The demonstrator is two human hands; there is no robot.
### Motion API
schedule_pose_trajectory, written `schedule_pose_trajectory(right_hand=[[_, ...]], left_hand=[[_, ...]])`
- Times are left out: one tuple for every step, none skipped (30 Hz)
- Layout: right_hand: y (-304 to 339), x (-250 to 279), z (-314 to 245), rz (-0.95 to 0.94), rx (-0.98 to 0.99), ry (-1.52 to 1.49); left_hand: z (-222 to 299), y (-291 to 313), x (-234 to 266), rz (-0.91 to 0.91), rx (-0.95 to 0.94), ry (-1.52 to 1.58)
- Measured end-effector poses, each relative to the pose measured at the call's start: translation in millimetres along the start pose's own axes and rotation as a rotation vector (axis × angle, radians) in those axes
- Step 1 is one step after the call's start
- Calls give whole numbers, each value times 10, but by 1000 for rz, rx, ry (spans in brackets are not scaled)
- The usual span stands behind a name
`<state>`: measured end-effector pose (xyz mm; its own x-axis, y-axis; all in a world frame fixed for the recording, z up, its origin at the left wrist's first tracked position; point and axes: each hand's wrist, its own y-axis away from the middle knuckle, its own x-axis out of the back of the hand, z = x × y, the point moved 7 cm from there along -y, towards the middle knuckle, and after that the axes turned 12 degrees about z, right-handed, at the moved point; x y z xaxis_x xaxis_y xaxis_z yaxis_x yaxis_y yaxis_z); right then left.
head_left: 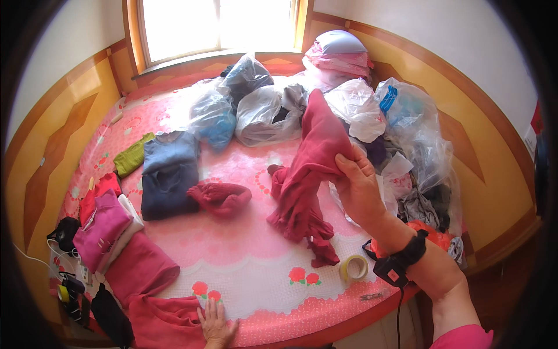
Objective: The person folds several garments on a bed, including a red shirt and pink pants. They smooth and align the fabric, then fold each item into a compact shape and place it on a growing stack.
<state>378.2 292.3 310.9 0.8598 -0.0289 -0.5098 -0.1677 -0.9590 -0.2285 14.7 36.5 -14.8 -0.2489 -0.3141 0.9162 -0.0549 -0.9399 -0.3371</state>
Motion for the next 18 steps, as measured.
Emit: schedule_pose_trajectory(right_hand=[[132,-164,-165,-53,-7,-72],[328,-227,-273,-43,-43,-64],[611,-260,-334,-54,-79,-69],[873,-247,-301,-37,-142,-73],[1160,-305,-312,-278,-110,190],[1463,-312,-216,-487,-29,389],[1794,-219,-5,-682,-83,587],[2185,-107,293,-886,-116,756],[2557,-14,586,-987,5,915],[2916,85,911,-1078,110,1086],[3174,254,1204,-1078,52,1151],[3385,419,1432,-1057,26,1193],[3589,620,1633,-1081,-62,1287],[3703,724,1665,-971,-16,1239],[3818,833,1714,-904,-39,1238],[3920,948,1787,-863,-127,1286],[3977,1010,1770,-790,-134,1276],[4008,1028,1732,-740,-108,1246]], left_hand=[[-17,-14,-24,-39,59,79],[-40,-14,-48,-91,121,155],[-39,-34,-47,-105,101,105],[-66,-61,-37,-100,132,165],[-96,-86,-44,-110,172,226],[-150,-77,-101,-198,257,268],[-204,-98,-84,-168,343,412],[-288,-53,-112,-123,616,787],[-331,39,-222,-194,909,1090],[-299,146,-282,-210,1179,1450],[-211,163,-284,-217,1190,1624],[-200,263,-300,-284,1255,1543],[-173,328,-320,-333,1289,1502],[-145,403,-338,-390,1332,1469],[-119,393,-313,-359,1276,1533],[-127,419,-314,-359,1299,1514],[-128,420,-313,-364,1308,1520],[-146,409,-304,-353,1328,1524]])
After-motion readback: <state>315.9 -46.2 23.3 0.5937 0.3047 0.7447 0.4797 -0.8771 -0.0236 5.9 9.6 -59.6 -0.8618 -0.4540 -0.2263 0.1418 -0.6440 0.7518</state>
